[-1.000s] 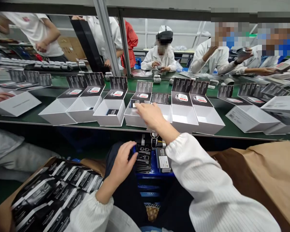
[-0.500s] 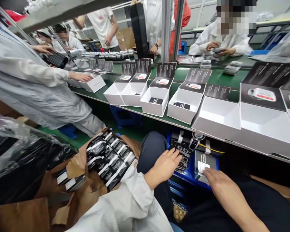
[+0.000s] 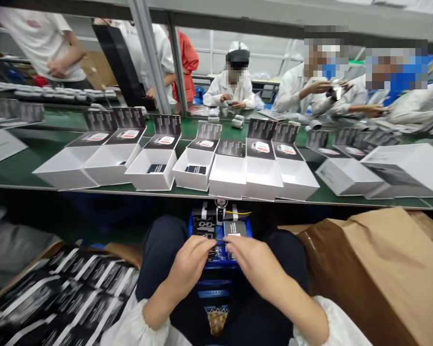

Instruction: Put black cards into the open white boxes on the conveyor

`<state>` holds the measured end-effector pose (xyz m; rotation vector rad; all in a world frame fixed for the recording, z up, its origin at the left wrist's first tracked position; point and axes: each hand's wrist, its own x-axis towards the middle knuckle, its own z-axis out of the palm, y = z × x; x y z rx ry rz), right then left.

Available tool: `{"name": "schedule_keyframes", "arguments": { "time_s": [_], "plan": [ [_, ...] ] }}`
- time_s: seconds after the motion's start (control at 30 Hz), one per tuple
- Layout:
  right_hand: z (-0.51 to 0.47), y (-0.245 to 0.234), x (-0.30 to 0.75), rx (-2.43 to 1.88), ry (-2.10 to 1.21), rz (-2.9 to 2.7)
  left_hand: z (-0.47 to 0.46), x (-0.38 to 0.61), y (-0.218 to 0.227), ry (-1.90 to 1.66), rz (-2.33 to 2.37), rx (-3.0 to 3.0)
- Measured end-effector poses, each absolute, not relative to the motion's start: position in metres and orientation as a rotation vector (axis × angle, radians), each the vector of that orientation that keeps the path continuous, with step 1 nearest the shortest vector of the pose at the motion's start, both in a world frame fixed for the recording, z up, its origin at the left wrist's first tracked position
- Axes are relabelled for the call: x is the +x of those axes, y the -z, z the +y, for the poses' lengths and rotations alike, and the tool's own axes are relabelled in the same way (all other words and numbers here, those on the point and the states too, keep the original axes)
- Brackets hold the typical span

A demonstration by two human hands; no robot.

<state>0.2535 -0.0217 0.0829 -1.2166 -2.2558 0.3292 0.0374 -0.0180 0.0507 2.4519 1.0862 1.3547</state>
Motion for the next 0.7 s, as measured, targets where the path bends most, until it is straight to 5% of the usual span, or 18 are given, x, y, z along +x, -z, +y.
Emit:
{"name": "schedule_keyframes", "arguments": {
  "time_s": [0.2, 0.37, 0.53, 0.7],
  "plan": [
    [0.026, -0.145, 0.237, -1.048, 0.255, -2.119, 0.008, 0.038, -0.071, -1.681, 1.330, 2.265],
    [0.094, -0.158, 0.248, -1.137, 0.424, -2.240, 0.014, 0.009, -0.010, -0.836, 1.465, 2.475],
    [0.039, -0.077, 0.256, -0.981, 0.279, -2.361, 0.003, 0.003, 0.021, -0.062, 1.490, 2.476],
    [0.004, 0.052, 0.287, -1.130, 0.286, -2.535, 0.002, 0.004, 0.043, -0.099, 1.500, 2.503]
  ]
}}
